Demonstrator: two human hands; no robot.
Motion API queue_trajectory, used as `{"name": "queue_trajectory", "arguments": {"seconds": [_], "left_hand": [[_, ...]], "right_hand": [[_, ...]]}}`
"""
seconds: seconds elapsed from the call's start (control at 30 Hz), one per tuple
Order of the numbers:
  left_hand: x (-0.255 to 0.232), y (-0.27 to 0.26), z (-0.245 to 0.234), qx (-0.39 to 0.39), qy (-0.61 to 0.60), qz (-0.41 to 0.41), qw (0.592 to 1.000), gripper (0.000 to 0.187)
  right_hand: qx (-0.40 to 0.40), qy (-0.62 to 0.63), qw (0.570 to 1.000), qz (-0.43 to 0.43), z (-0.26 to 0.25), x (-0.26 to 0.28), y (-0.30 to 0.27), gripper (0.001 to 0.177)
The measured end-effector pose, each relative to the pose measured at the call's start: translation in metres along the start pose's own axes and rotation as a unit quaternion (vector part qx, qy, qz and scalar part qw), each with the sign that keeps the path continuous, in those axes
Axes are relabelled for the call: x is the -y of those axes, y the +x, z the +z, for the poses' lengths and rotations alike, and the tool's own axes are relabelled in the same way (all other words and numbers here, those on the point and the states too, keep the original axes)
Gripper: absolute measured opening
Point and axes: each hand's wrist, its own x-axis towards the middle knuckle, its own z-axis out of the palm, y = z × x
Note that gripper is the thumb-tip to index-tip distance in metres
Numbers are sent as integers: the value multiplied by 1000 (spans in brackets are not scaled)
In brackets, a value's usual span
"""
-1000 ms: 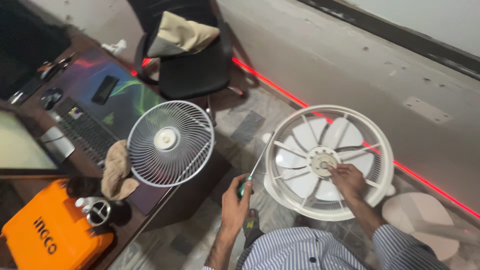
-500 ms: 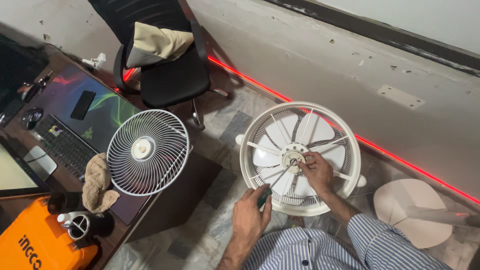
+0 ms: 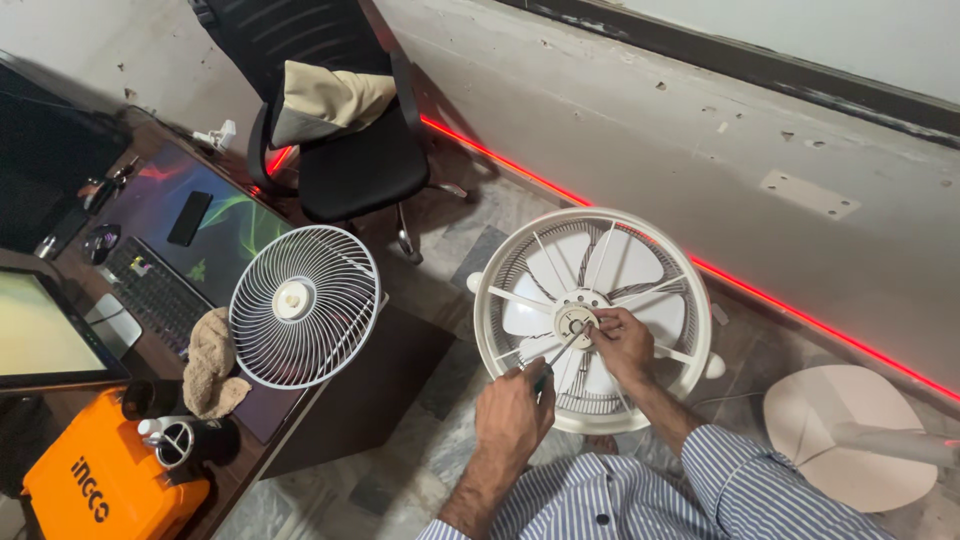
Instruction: The person cleans the fan blade hub with a cloth, then installs a central hub cap onto the fan blade assembly. They secure the cap using a screwdriver, tightening the screw at the center of the hub.
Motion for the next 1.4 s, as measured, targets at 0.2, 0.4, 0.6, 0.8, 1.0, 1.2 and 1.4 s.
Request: {"name": "queue_trajectory", "arguments": {"seconds": [0.2,0.4,0.6,0.8,1.0,1.2,1.4], "left_hand": [[-2,2,1,16,31,0,999,31],[-6,1,-3,6,9,9,1000,30],[-9,2,-2,6,19,9,1000,29],[-17,3,-1,-10,13,17,1000,26],[-26,9,5,9,34,7,999,24],[-46,31,14,46,154,52,986,19],[-47,32,1,-35,242,216,945,23]], "right_hand": [[-8,-21,999,26,1,9,-2,29],[2,-1,1000,13,0,11,-2,29],[1,-12,1000,12,0,8,-2,29],[-5,-25,1000,4,-1,9,-2,28],[-1,-21,1000,-4,-1,14,-2,27],[-6,-23,999,-23,-3,17,-3,27],[-10,37,999,-36,-2,12,-6,27]]}}
